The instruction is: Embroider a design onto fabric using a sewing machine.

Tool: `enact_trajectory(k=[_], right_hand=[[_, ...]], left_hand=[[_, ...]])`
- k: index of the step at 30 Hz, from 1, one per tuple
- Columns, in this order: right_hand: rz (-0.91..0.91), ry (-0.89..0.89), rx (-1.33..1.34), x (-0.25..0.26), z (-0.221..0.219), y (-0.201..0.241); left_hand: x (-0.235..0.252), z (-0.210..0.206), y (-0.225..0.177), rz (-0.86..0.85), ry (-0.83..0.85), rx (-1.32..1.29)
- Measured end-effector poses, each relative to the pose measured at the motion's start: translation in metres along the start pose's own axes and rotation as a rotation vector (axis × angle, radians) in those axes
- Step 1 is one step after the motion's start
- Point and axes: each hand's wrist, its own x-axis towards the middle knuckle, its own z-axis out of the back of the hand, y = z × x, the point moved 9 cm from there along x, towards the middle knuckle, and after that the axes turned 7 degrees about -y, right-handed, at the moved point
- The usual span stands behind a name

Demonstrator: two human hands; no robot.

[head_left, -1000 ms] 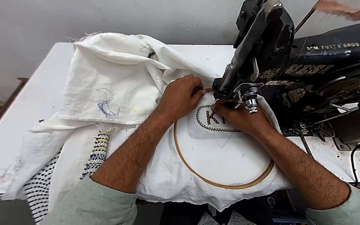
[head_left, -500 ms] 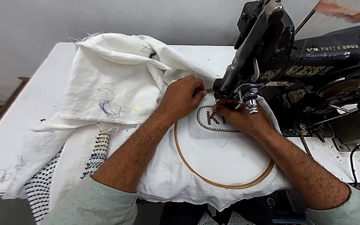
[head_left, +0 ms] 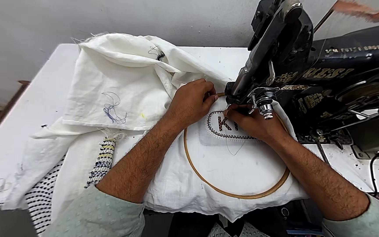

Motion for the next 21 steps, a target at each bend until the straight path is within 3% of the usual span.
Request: enact_trajectory(k=[12,21], right_hand=[[-0.001,-0.014,0.033,-0.001,0.0,0.0],[0.005,-0.004,-0.009,-0.002,0.003,0.002]], left_hand=[[-0.001,0.001,-0.003,-0.025,-0.009,0.006],[-0.004,-0.011,-0.027,-0.232,0.086,-0.082]])
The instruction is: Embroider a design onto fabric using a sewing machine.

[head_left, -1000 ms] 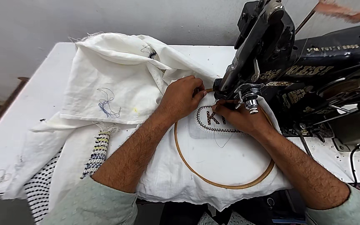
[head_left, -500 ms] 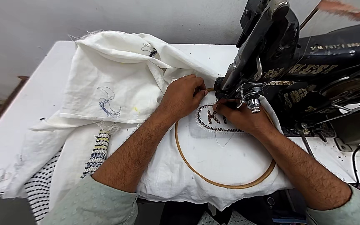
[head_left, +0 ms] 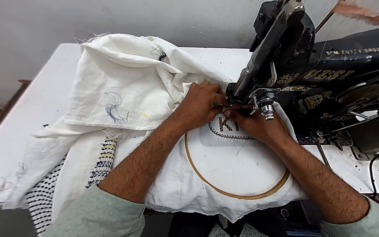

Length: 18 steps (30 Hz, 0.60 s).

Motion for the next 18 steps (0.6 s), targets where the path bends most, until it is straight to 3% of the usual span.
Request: enact_trajectory(k=[3,5,9,11,12,14,18], right_hand=[[-0.025,0.005,0.008,-0.001,0.0,0.0],[-0.038,0.023,0.007,-0.002,-0.001,-0.003],[-0.062,0.018,-0.012,-0.004,0.0,-0.006],[-0.064,0.017,-0.009,-0.004,0.0,-0.006],[-0.07,0.019,-0.006,-0.004,0.0,-0.006],[-0.078,0.021,-0.003,-0.004,-0.001,-0.007],[-0.055,0.029,0.002,-0.002,-0.002,-0.007]], left_hand=[[0.001,0.001,0.003,0.015,-0.008,-0.006],[0.004,0.015,0.013,0.105,-0.107,-0.126],[-0.004,0.083,0.052,0.443,-0.545,-0.883],[-0.015,0.112,0.066,0.505,-0.709,-1.054],[-0.019,0.12,0.07,0.501,-0.718,-1.014],[-0.018,0.116,0.065,0.419,-0.591,-0.697],[0.0,0.036,0.016,0.083,-0.115,-0.059]])
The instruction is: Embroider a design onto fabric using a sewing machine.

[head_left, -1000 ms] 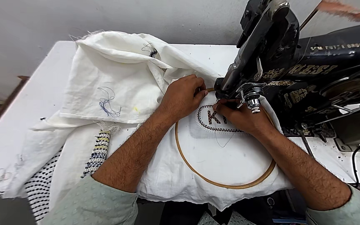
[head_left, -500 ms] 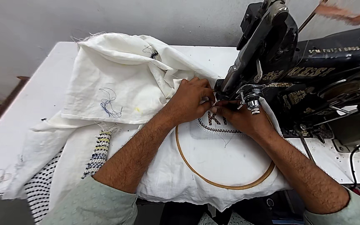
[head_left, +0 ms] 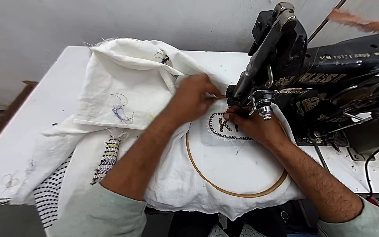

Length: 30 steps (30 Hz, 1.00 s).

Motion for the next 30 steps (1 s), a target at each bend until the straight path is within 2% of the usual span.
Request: enact_trajectory(k=[3,7,9,13,15,17,19,21,22,24,25,27,30], right_hand=[[0.028,-0.015,-0.004,0.0,0.002,0.002],[0.006,-0.036,-0.005,0.001,0.003,0.002],[-0.005,-0.045,-0.026,0.001,0.004,0.001],[-0.006,-0.03,-0.046,0.0,0.004,0.0],[-0.011,-0.023,-0.042,-0.001,0.003,0.0],[-0.027,-0.019,-0.029,-0.001,0.003,0.0],[-0.028,-0.021,-0.008,-0.002,0.003,0.002],[-0.018,-0.026,0.01,-0.002,0.003,0.003],[-0.017,-0.025,0.012,-0.001,0.003,0.003],[-0.021,-0.019,0.007,-0.001,0.002,0.002],[-0.014,-0.021,0.004,-0.001,0.002,0.003],[0.015,-0.031,-0.013,0.0,0.002,0.005],[0.036,-0.033,-0.058,0.002,0.001,0.005]], left_hand=[[0.0,-0.039,-0.017,-0.087,0.169,0.084],[-0.001,-0.037,-0.011,-0.048,0.152,0.009],[0.004,-0.022,-0.002,0.023,0.025,-0.172],[0.005,0.043,0.028,0.414,-0.359,-0.932],[-0.003,0.09,0.044,0.463,-0.557,-1.026],[-0.013,0.13,0.054,0.391,-0.574,-0.877],[-0.021,0.146,0.054,0.31,-0.4,-0.438],[-0.027,0.127,0.052,0.27,-0.124,-0.051],[-0.029,0.112,0.054,0.274,0.025,0.06],[-0.034,0.088,0.062,0.335,0.229,0.177],[-0.035,0.084,0.065,0.344,0.266,0.206],[-0.033,0.091,0.066,0.329,0.211,0.232],[-0.03,0.138,0.066,0.377,-0.14,0.319]])
